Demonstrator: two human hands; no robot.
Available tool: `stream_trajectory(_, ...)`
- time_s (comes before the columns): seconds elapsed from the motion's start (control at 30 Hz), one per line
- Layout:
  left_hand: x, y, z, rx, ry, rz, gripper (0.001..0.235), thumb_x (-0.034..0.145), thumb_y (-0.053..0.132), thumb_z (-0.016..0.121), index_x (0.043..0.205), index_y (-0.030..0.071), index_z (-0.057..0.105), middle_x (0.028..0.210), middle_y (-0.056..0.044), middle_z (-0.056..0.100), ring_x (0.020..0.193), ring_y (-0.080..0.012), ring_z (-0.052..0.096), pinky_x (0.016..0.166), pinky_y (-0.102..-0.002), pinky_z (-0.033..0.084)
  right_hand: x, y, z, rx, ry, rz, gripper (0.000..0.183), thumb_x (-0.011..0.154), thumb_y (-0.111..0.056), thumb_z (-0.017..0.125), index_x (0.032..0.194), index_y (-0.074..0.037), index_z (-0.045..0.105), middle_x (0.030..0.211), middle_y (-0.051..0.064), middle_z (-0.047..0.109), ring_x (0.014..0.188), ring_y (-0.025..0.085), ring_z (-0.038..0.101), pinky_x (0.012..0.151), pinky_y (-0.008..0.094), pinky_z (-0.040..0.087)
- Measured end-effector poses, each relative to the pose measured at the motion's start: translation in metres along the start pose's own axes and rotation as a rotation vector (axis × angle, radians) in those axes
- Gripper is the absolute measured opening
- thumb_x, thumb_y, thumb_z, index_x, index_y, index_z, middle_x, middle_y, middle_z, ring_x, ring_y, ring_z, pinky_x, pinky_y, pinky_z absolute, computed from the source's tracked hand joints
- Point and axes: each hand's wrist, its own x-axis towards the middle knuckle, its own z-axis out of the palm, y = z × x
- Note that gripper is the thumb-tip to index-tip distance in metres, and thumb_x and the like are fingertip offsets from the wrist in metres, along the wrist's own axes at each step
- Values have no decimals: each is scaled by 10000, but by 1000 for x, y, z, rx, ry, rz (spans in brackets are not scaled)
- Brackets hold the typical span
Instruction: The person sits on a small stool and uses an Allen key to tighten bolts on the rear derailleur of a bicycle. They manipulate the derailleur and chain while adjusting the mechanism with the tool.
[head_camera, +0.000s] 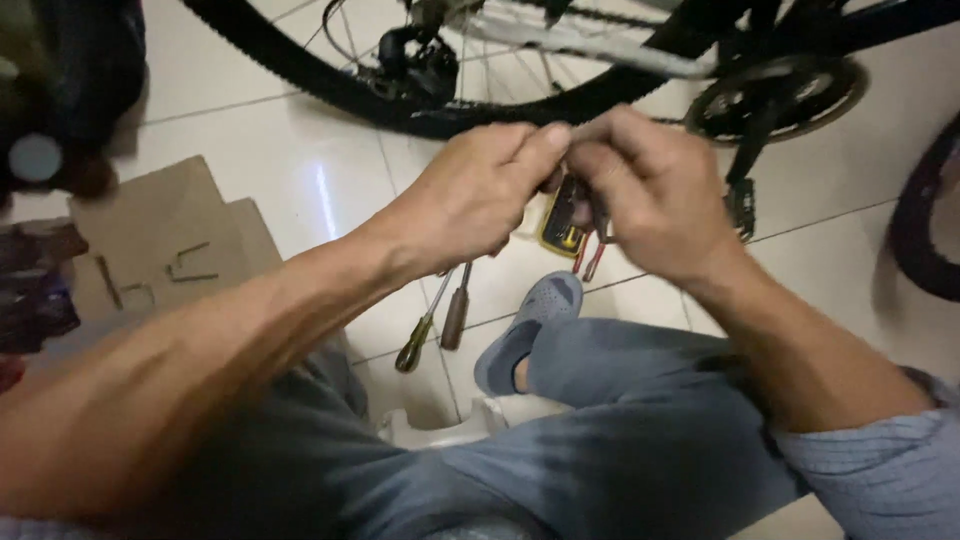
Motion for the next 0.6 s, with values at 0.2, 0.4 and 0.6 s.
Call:
stream_trajectory(0.2, -7, -5, 1, 672, 196, 516, 418, 1084, 309, 325, 875, 32, 557, 738, -159, 630, 671, -378, 608, 619, -491, 440, 5, -16, 4, 347, -75, 416, 188, 1107, -103, 495, 944, -17, 525, 690, 109, 582, 476, 215, 628, 395, 309, 561)
stream_trajectory(0.4, -18, 21, -19, 609, -24, 107, 378, 1061, 394, 427, 967, 112, 659, 807, -79, 698, 736, -239, 665, 616, -398, 508, 9, -4, 8, 18, -211, 441, 159, 1101, -147, 511, 972, -84, 579, 801, 31, 700, 742, 124, 702, 636, 256, 517)
stream_trajectory(0.6, -35, 45, -58, 636, 39, 155, 346, 1099, 310, 478, 1263, 42, 623, 1197, -151, 710, 1055, -309, 670, 866, -414, 515, 12, 77, 54, -275, -352, 887, 218, 1056, -286, 519, 1047, -145, 684, 994, 51, 668, 830, 192, 561, 675, 359, 424)
